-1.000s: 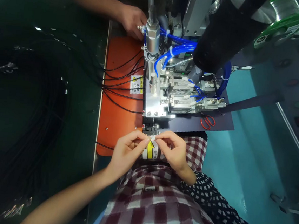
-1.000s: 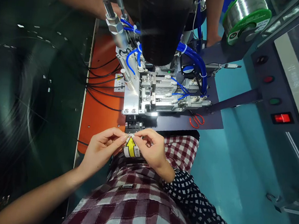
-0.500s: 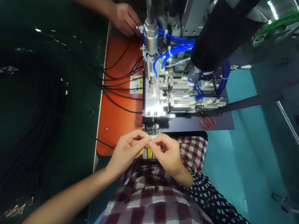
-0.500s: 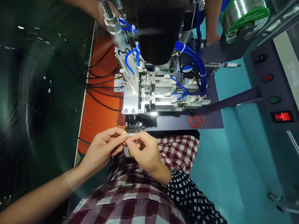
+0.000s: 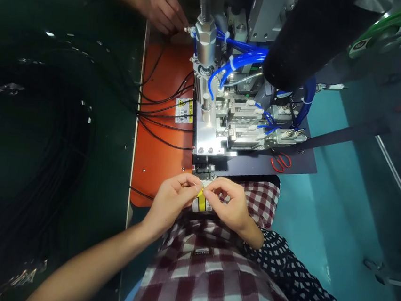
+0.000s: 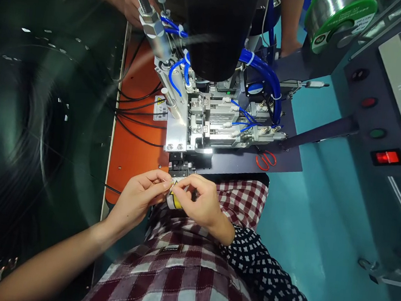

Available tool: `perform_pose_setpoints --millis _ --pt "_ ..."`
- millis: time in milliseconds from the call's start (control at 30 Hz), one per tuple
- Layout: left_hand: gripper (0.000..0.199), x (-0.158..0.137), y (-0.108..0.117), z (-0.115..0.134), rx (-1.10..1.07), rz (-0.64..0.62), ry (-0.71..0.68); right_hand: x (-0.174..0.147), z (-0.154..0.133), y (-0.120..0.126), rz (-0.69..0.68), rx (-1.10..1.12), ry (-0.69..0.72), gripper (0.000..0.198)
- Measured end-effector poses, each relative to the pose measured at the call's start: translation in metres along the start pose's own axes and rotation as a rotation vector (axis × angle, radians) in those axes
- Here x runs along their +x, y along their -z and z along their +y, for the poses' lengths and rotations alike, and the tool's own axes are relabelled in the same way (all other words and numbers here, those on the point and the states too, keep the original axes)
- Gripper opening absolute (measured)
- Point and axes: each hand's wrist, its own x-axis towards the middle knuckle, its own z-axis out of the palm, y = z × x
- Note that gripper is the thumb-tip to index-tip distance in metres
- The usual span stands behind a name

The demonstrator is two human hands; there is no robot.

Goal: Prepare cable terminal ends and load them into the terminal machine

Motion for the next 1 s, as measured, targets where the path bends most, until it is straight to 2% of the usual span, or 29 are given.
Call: perform_pose_setpoints --millis 167,500,800,1000 --pt "0.024 -0.0013 -0.0008 -0.0002 0.062 -0.012 -0.058 0.0074 -0.0026 0.0043 0.032 0.137 -0.097 0.007" --pt "0.021 -0.0032 -0.0014 -0.0039 0.084 -0.001 -0.084 0.0094 -0.0042 0.0 0.015 0.349 -0.291 0.016" --pt "0.025 -0.0003 -0.0019 -0.0012 0.023 -0.008 -0.032 0.0061 0.0027 0.0027 0.012 0.347 -0.306 0.015" --pt "0.024 0.0005 -0.003 0.0002 0.022 -0.014 -0.042 0.0064 0.0019 0.0048 0.021 0.182 -0.181 0.011"
